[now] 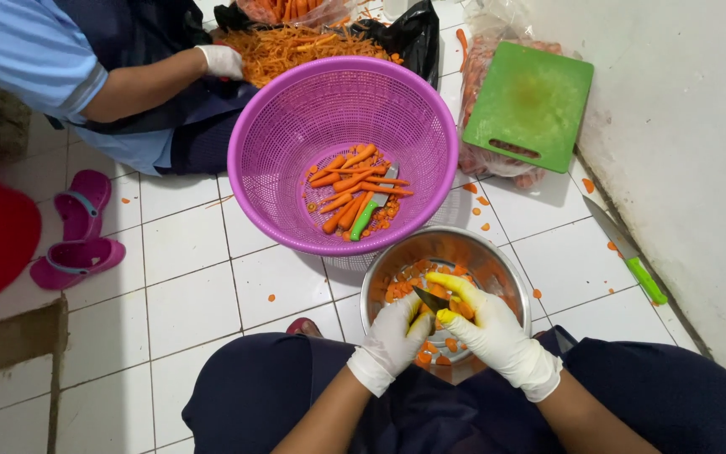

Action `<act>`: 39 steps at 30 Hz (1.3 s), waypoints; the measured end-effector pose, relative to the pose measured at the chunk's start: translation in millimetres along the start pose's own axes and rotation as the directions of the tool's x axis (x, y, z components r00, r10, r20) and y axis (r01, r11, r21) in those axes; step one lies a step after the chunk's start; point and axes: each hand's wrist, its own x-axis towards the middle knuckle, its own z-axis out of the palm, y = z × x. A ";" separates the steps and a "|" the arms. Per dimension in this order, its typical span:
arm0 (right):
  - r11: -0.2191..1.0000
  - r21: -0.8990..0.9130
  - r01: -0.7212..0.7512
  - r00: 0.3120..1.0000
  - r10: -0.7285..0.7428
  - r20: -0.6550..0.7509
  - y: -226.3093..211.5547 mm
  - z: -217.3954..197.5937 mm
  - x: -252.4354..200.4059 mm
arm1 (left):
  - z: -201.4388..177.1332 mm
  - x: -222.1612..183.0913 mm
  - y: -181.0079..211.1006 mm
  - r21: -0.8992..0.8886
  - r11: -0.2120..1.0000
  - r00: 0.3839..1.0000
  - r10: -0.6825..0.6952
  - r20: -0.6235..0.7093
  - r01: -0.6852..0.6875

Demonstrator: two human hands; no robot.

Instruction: A person sitting on the floor is slicing carrots into a metal bowl using a knife.

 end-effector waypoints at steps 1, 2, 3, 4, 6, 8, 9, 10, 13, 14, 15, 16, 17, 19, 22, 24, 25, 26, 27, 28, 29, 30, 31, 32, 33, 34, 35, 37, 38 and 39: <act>1.000 0.000 0.002 1.000 -0.002 -0.003 -1.1 -3.7 0.5 | -1.6 -0.9 4.3 0.001 1.000 1.000 0.003 0.000 -0.003; 0.999 0.051 0.018 0.998 -0.021 0.058 -2.5 -7.3 1.4 | -3.5 -2.2 8.7 0.063 0.997 0.999 0.044 -0.025 -0.043; 0.994 0.104 0.032 0.992 -0.044 0.117 -4.1 -10.9 2.4 | -5.5 -3.5 13.1 0.124 0.989 0.995 0.087 -0.049 -0.080; 0.994 0.105 0.035 0.992 -0.048 0.118 -1.4 -9.9 2.5 | -5.4 -4.1 13.9 0.126 0.989 0.995 0.087 -0.051 -0.080; 0.980 0.195 -0.036 0.992 0.012 0.124 4.4 -8.4 2.8 | -4.8 -4.7 15.4 0.209 0.971 0.992 0.123 -0.034 -0.113; 0.983 0.178 -0.038 0.994 0.020 0.103 11.5 -3.5 5.3 | 1.1 -2.4 5.7 0.248 0.957 0.986 0.163 -0.035 -0.149; 0.986 0.160 -0.042 0.996 0.029 0.083 15.0 -0.9 6.2 | 4.1 -1.6 0.8 0.287 0.940 0.979 0.201 -0.033 -0.183; 0.986 0.159 -0.040 0.996 0.028 0.082 16.5 1.9 7.1 | 4.2 -1.4 2.2 0.287 0.940 0.979 0.203 -0.034 -0.185; 0.988 0.153 -0.005 1.000 0.003 0.013 20.3 7.4 9.4 | 5.1 -1.4 6.6 0.336 0.911 0.969 0.246 0.021 -0.238; 0.989 0.145 -0.008 1.000 0.007 0.010 20.6 7.8 10.2 | 5.0 -2.0 8.2 0.356 0.906 0.972 0.235 0.026 -0.229; 0.991 0.136 -0.011 1.000 0.010 0.008 20.7 8.6 10.9 | 4.6 -2.7 9.5 0.375 0.901 0.974 0.224 0.032 -0.219; 0.991 0.135 -0.009 1.000 0.008 0.012 18.5 7.5 9.9 | 4.8 -2.4 8.2 0.376 0.901 0.975 0.222 0.027 -0.216; 0.985 0.169 -0.018 0.999 0.011 0.042 16.2 6.6 8.7 | 4.8 -2.4 6.9 0.361 0.914 0.978 0.206 -0.022 -0.184; 0.979 0.201 -0.022 0.997 0.006 0.080 11.0 3.4 6.9 | 5.3 -1.0 3.9 0.346 0.927 0.979 0.186 -0.083 -0.147; 0.973 0.231 0.007 0.985 -0.047 0.167 7.3 2.7 5.0 | 3.0 0.0 2.0 0.277 0.956 0.985 0.128 -0.111 -0.093; 0.986 0.165 -0.020 0.994 0.002 0.109 13.2 5.0 5.6 | 1.5 -1.1 6.6 0.200 0.972 0.986 0.141 -0.090 -0.121; 0.986 0.164 -0.017 0.994 -0.001 0.112 15.8 6.6 6.2 | 3.0 -0.8 4.7 0.200 0.972 0.985 0.141 -0.094 -0.120; 0.991 0.128 -0.045 0.996 0.034 0.082 18.8 7.9 6.5 | 5.0 -0.5 2.9 0.254 0.958 0.984 0.161 -0.081 -0.135; 0.993 0.094 -0.073 0.996 0.068 0.050 21.9 8.9 6.7 | 7.2 -0.1 1.3 0.308 0.940 0.982 0.179 -0.067 -0.151; 0.993 0.093 -0.070 0.997 0.066 0.050 23.9 10.4 7.9 | 7.4 0.4 1.0 0.309 0.939 0.981 0.181 -0.069 -0.152; 0.991 0.116 -0.064 0.997 0.059 0.048 26.0 11.9 9.1 | 7.7 1.0 0.9 0.301 0.943 0.985 0.165 -0.046 -0.144; 0.989 0.138 -0.059 0.998 0.054 0.045 28.3 13.3 9.8 | 8.3 1.4 0.6 0.293 0.946 0.988 0.150 -0.022 -0.137; 0.989 0.138 -0.057 0.998 0.052 0.043 25.1 12.9 9.2 | 8.1 1.2 -0.1 0.294 0.945 0.988 0.153 -0.022 -0.139; 0.992 0.110 -0.063 0.998 0.059 0.037 21.9 12.4 8.8 | 7.8 1.3 -0.7 0.304 0.942 0.987 0.159 -0.025 -0.144; 0.994 0.082 -0.068 0.997 0.066 0.031 18.6 11.9 8.5 | 7.5 1.3 -1.2 0.314 0.938 0.986 0.166 -0.028 -0.149; 0.995 0.081 -0.066 0.998 0.064 0.030 17.2 11.4 8.8 | 8.7 2.1 -3.6 0.314 0.937 0.986 0.167 -0.029 -0.150; 0.996 0.074 -0.057 0.998 0.055 0.028 15.8 11.1 9.0 | 9.8 2.9 -6.0 0.363 0.919 0.983 0.180 -0.041 -0.154; 0.997 0.066 -0.047 0.999 0.045 0.025 12.1 10.7 9.3 | 10.2 2.8 -7.9 0.412 0.898 0.979 0.196 -0.053 -0.157; 0.992 0.094 -0.080 0.997 0.078 0.025 9.6 10.2 9.6 | 9.5 2.2 -6.8 0.428 0.893 0.978 0.190 -0.084 -0.136; 0.986 0.122 -0.113 0.993 0.111 0.026 7.0 9.7 10.0 | 8.8 1.6 -5.8 0.444 0.889 0.976 0.184 -0.116 -0.115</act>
